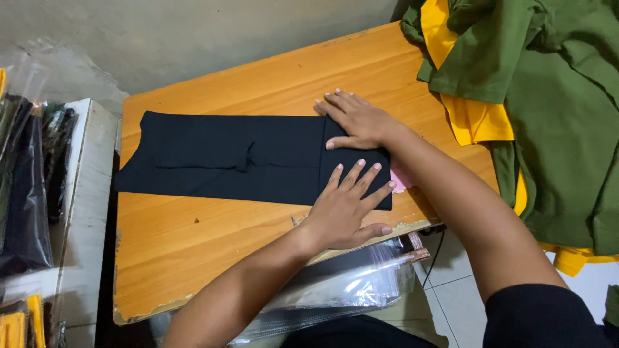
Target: Folding a black t-shirt and placing it into a clear plastic adhesive bag.
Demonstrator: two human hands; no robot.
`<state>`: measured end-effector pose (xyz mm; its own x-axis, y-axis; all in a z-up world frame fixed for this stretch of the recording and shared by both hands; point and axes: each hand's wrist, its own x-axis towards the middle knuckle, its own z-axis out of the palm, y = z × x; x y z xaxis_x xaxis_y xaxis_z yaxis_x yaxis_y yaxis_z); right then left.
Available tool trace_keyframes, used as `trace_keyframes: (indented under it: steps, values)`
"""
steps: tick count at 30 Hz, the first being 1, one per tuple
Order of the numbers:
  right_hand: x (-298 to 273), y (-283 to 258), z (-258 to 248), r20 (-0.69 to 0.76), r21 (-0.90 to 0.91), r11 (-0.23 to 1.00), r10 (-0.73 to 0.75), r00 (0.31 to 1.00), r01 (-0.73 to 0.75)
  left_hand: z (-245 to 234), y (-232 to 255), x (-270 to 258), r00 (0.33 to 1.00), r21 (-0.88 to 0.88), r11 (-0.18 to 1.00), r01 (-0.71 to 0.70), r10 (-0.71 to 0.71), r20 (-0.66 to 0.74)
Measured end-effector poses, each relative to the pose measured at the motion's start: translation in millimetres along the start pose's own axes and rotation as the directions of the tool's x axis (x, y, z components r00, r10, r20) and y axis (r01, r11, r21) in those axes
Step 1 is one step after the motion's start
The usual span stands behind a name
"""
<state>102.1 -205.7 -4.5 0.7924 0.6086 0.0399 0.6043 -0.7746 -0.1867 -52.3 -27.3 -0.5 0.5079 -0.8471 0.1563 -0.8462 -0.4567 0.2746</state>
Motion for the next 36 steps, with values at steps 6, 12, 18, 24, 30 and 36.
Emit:
trace_keyframes:
  steps: [6, 12, 18, 24, 30, 36]
  values:
    - [15.4, 33.8, 3.5, -0.03, -0.02, 0.988, 0.152, 0.988, -0.152, -7.3, 4.5, -2.2, 0.998, -0.016, 0.999, 0.027, -0.026, 0.052]
    - [-1.0, 75.1, -5.0, -0.271, 0.07, 0.995, 0.084, 0.959, -0.068, -11.6, 7.6, -4.5, 0.999, -0.059, 0.997, 0.041, -0.038, 0.035]
    - [-49.1, 21.9, -32.9, -0.189, 0.029, 0.978, -0.197, 0.962, 0.206, 7.9, -2.5, 1.8, 0.981, -0.112, 0.98, 0.166, -0.176, -0.084]
    - [-55.7, 35.0, -5.2, -0.056, -0.03, 0.993, -0.113, 0.992, 0.111, 2.9, -40.8, 13.9, 0.885, 0.023, 0.969, 0.246, -0.215, -0.414]
    - [-53.5, 36.1, -2.3, -0.062, -0.014, 0.998, -0.059, 0.996, 0.058, -32.0, -75.6, 27.7, 0.96, -0.014, 0.966, 0.259, -0.259, -0.105]
    - [-54.8, 28.9, -8.9, -0.013, -0.011, 1.0, 0.004, 1.0, -0.004, -19.9, -105.4, 42.3, 0.946, 0.011, 0.948, 0.317, -0.317, 0.066]
